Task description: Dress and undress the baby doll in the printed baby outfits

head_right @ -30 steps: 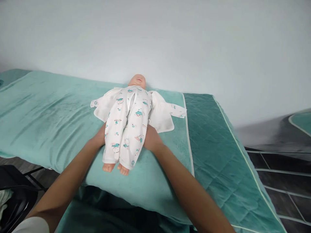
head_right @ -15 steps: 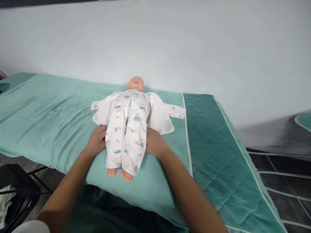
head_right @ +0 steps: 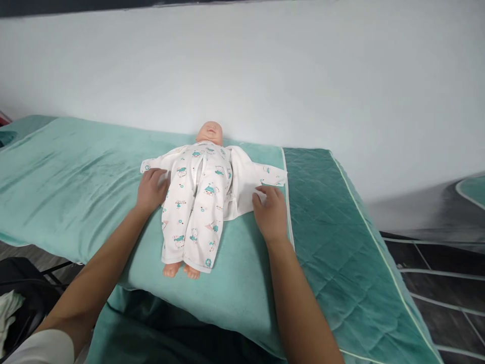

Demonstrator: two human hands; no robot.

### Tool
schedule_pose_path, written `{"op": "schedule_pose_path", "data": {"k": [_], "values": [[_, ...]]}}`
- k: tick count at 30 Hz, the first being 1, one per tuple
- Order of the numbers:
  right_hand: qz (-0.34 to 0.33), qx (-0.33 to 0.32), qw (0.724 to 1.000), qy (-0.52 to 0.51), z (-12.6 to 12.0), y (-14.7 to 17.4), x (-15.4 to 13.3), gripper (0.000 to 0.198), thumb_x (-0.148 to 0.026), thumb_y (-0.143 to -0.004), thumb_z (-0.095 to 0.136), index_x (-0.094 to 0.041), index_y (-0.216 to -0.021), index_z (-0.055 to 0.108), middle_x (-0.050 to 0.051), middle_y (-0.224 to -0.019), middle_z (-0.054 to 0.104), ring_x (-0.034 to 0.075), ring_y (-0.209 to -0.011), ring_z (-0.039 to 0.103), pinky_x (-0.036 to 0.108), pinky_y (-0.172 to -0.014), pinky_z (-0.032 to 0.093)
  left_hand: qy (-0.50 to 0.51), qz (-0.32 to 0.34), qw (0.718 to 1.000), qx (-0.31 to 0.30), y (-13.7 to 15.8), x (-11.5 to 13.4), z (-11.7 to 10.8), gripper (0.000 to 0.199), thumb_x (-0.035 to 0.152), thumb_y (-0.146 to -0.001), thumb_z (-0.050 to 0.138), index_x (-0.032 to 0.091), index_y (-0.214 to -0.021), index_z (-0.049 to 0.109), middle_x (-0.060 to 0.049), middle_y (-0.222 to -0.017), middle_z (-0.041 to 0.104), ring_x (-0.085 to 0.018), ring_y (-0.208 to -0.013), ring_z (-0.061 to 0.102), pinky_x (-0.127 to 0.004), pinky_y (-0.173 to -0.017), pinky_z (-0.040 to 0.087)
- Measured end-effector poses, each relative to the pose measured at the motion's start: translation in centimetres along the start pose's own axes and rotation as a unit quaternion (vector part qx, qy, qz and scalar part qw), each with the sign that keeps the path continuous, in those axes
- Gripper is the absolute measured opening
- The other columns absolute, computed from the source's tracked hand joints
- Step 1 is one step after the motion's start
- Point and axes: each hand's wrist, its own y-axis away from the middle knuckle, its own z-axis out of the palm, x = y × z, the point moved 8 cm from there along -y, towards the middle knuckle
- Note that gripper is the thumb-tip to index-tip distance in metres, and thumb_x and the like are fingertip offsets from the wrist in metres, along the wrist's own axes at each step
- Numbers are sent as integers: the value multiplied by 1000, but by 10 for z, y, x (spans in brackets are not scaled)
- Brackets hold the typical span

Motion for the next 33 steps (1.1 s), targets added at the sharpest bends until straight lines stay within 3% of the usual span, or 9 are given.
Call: {"op": "schedule_pose_path", "data": {"k": [7, 13, 19, 21, 23, 25, 27, 29, 33], "values": [[103, -19, 985, 136, 8, -11, 37, 44, -46, -85, 58, -13, -111, 68, 20, -111, 68, 32, -101, 61, 50, -94, 47, -34, -1, 999, -23, -53, 0, 26, 46, 27, -101, 37, 24, -143, 55, -12, -149, 56, -31, -142, 42, -50, -115, 33], [203, -54, 969, 130, 12, -17, 43, 42, -58, -82, 64, -19, -96, 71, 9, -88, 72, 25, -77, 61, 37, -73, 45, 5, -63, 998, -3, -70, -28, 36, 46, 39, -102, 38, 20, -140, 57, -15, -142, 60, -35, -134, 48, -54, -111, 36], [256, -2, 948, -191, 17, -21, 19, 32, -48, -71, 74, -23, -79, 57, -2, -71, 57, 16, -62, 50, 30, -58, 40, -5, -131, 990, 51, -67, -46, 26, 31, 42, -97, 52, 17, -110, 66, -18, -122, 65, -39, -124, 50, -55, -103, 42], [225, 34, 934, -275, 9, -26, -15, 32, -44, -72, 76, -24, -79, 52, -3, -72, 54, 15, -60, 49, 29, -55, 40, -14, -132, 989, 62, -66, -45, 22, 26, 40, -95, 55, 19, -104, 66, -17, -120, 65, -39, -121, 51, -55, -100, 43], [109, 13, 955, -274, -2, -34, -70, 25, -37, -76, 75, -26, -83, 54, -1, -81, 59, 16, -68, 55, 30, -60, 45, -14, -129, 989, 68, -65, -43, 18, 20, 36, -94, 56, 20, -100, 64, -16, -119, 65, -39, -119, 51, -54, -97, 44], [-44, -163, 958, -233, 7, -31, -137, 16, -30, -79, 74, -26, -83, 59, 2, -87, 64, 19, -78, 60, 33, -68, 51, -8, -125, 990, 71, -64, -42, 16, 15, 33, -94, 55, 21, -95, 63, -15, -115, 66, -38, -116, 52, -54, -97, 43], [-112, -376, 902, -179, 24, -11, -176, 4, -26, -86, 67, -27, -89, 65, 2, -90, 69, 17, -77, 62, 32, -70, 53, 3, -121, 990, 72, -63, -42, 14, 13, 33, -94, 54, 21, -93, 60, -14, -110, 67, -36, -113, 54, -53, -98, 42], [-114, -442, 876, -158, 28, -1, -186, 5, -26, -91, 64, -27, -94, 68, 1, -92, 71, 16, -77, 63, 31, -71, 54, 19, -124, 990, 67, -61, -42, 13, 15, 35, -95, 54, 22, -93, 59, -13, -104, 67, -33, -107, 57, -49, -95, 42], [-60, -343, 920, -182, 27, -14, -161, 9, -31, -94, 63, -24, -90, 68, 1, -87, 69, 15, -77, 60, 30, -70, 51, 52, -163, 985, 30, -57, -46, 16, 26, 46, -98, 49, 22, -93, 57, -7, -87, 66, -26, -83, 60, -37, -75, 40]]}}
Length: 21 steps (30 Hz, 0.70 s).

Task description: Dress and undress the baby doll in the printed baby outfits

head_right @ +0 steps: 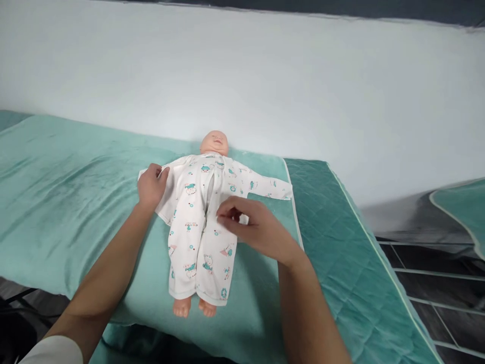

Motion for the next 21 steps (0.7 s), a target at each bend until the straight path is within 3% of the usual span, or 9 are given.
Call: {"op": "schedule_pose_path", "data": {"k": [5, 9, 12, 15, 21], "values": [[38, 237, 970, -33, -37, -28, 42, 10, -32, -90, 65, -23, -91, 67, 1, -88, 68, 16, -79, 61, 31, -72, 49, 54, -29, 996, -63, -2, 0, 2, 35, 49, -95, 52, 23, -72, 45, 1, -64, 48, -17, -64, 45, -30, -63, 28], [65, 354, 933, 18, -54, -69, 63, 6, -28, -83, 63, -22, -85, 65, -1, -80, 66, 15, -74, 59, 32, -74, 48, 224, -82, 963, -125, -1, 3, 4, 47, 49, -91, 59, 21, -64, 33, 4, -62, 33, -12, -59, 34, -27, -57, 26], [89, 358, 929, 22, -45, -94, 76, 5, -26, -81, 60, -22, -81, 63, -1, -75, 64, 15, -69, 56, 32, -73, 48, 406, -172, 880, -177, 6, 3, 12, 43, 53, -87, 66, 21, -68, 43, 4, -63, 38, -10, -56, 38, -25, -53, 31], [85, 341, 936, 22, -28, -100, 80, 8, -27, -82, 58, -22, -83, 64, 0, -80, 66, 16, -71, 55, 32, -73, 48, 512, -197, 811, -202, 8, 10, 15, 36, 51, -83, 72, 20, -77, 55, 3, -66, 49, -11, -56, 45, -26, -53, 38], [93, 342, 935, -33, -22, -92, 85, 11, -31, -83, 61, -23, -89, 65, 0, -85, 66, 16, -77, 57, 31, -77, 49, 552, -162, 787, -221, 12, 50, 1, 30, 47, -82, 74, 20, -87, 62, 1, -77, 61, -12, -63, 55, -26, -59, 45]]}}
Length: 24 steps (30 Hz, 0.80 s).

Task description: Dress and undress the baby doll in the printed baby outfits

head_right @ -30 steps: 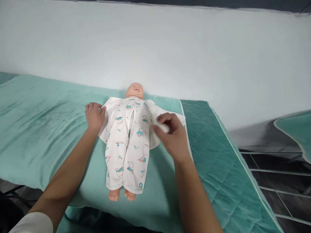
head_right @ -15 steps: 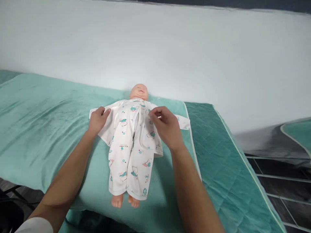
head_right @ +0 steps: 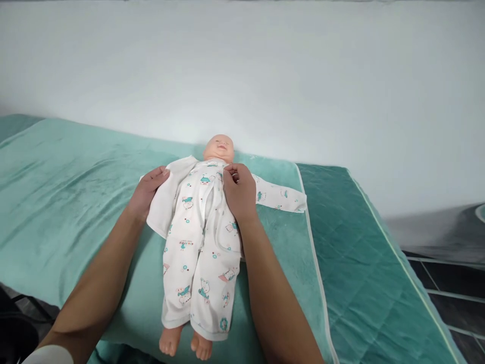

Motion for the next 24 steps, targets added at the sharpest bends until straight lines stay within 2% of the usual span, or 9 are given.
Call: {"op": "schedule_pose_path", "data": {"k": [4, 7, 10, 12, 14, 16, 19, 22, 24], "values": [[7, -5, 1000, -23, 0, -4, 5, 13, -32, -82, 62, -22, -90, 66, 0, -86, 66, 16, -78, 58, 31, -77, 49, -115, 37, 992, -47, 18, 19, 44, 26, 49, -87, 67, 23, -91, 63, 3, -70, 55, -12, -59, 50, -26, -56, 40], [16, -7, 999, -48, 1, -6, 10, 15, -32, -81, 63, -21, -91, 65, 1, -86, 66, 17, -79, 60, 32, -80, 49, -272, 62, 954, -115, 32, 21, 77, 17, 39, -87, 68, 23, -87, 62, 5, -64, 49, -12, -57, 44, -27, -55, 36], [19, -11, 998, -61, 2, -7, 14, 16, -33, -80, 64, -21, -91, 65, 1, -88, 67, 17, -81, 61, 34, -83, 49, -346, 65, 922, -159, 43, 18, 94, 14, 36, -92, 60, 23, -87, 65, 4, -63, 53, -13, -57, 47, -28, -55, 37], [18, -12, 998, -66, 1, -7, 15, 17, -34, -80, 64, -21, -91, 65, 1, -88, 67, 18, -82, 62, 34, -83, 49, -330, 36, 926, -181, 45, 15, 97, 26, 41, -95, 55, 22, -82, 66, 3, -64, 56, -12, -53, 48, -27, -53, 38], [24, -10, 998, -63, -1, -8, 17, 18, -35, -80, 64, -22, -91, 65, 1, -87, 67, 18, -81, 62, 34, -82, 48, -303, 29, 941, -148, 39, 17, 92, 31, 46, -95, 54, 21, -81, 67, 3, -64, 57, -11, -51, 50, -27, -54, 41], [32, -7, 998, -57, -2, -8, 17, 17, -36, -81, 65, -22, -90, 65, 0, -85, 67, 17, -79, 62, 33, -80, 48, -296, 67, 951, -54, 24, 27, 80, 28, 44, -94, 56, 21, -87, 69, 3, -66, 60, -12, -57, 54, -26, -60, 45], [33, -17, 998, -45, -4, -9, 15, 18, -39, -81, 66, -22, -87, 64, 1, -84, 68, 17, -79, 62, 33, -79, 48, -342, 134, 929, 38, -5, 38, 76, 21, 35, -93, 57, 20, -90, 71, -1, -83, 70, -15, -77, 62, -28, -76, 49], [35, -43, 998, -8, -2, -10, 12, 27, -46, -79, 71, -22, -88, 62, 1, -86, 68, 18, -77, 62, 34, -77, 48, -422, 149, 893, 45, -35, 37, 88, 16, 28, -90, 60, 19, -92, 73, -5, -99, 74, -18, -90, 65, -31, -87, 49], [38, -57, 997, 28, -1, -11, 11, 30, -48, -78, 72, -22, -88, 61, 1, -86, 68, 18, -76, 62, 35, -76, 47, -465, 132, 875, 24, -51, 31, 98, 14, 25, -89, 61, 19, -89, 73, -6, -97, 75, -20, -91, 65, -33, -88, 49]]}}
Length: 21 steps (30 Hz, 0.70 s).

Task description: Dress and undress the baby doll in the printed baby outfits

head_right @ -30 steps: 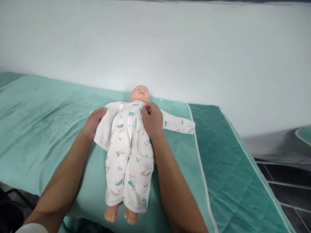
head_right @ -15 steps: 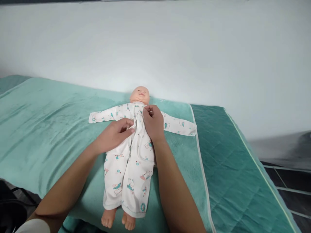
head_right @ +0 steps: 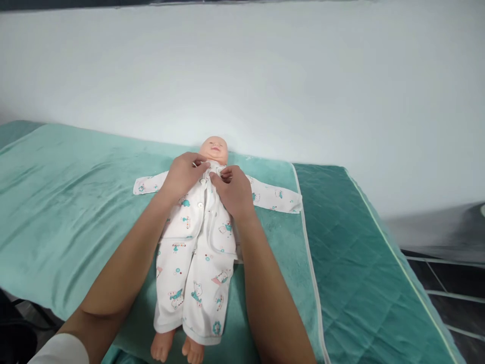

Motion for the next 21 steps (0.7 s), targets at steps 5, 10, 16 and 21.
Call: {"op": "schedule_pose_path", "data": {"k": [5, 10, 16, 21], "values": [[1, 5, 998, 69, 3, -5, -3, 19, -41, -83, 65, -23, -80, 60, 1, -79, 68, 20, -76, 60, 36, -75, 43, -2, -35, 999, -20, -14, -11, 12, 10, 21, -85, 63, 19, -90, 71, -6, -99, 76, -21, -91, 66, -32, -83, 48], [12, 14, 999, 51, 1, -13, -1, 14, -31, -82, 62, -22, -72, 62, -1, -70, 65, 17, -70, 56, 34, -71, 41, 63, -41, 997, -15, -14, -22, 12, 5, 23, -84, 67, 19, -81, 67, -3, -87, 74, -18, -81, 65, -30, -77, 47], [31, 8, 991, -132, 2, -19, 0, 16, -35, -77, 69, -20, -79, 70, 0, -74, 67, 15, -66, 55, 30, -65, 43, 140, -27, 990, 10, -12, -24, 12, 4, 21, -83, 67, 19, -80, 66, -2, -84, 72, -16, -80, 64, -29, -77, 47], [29, 13, 986, -164, 8, -18, 0, 19, -37, -76, 71, -20, -81, 73, 1, -79, 72, 17, -73, 62, 32, -71, 49, 201, -41, 979, 12, -9, -22, 12, 5, 21, -83, 66, 18, -79, 65, -2, -80, 69, -14, -76, 62, -28, -73, 46]]}}
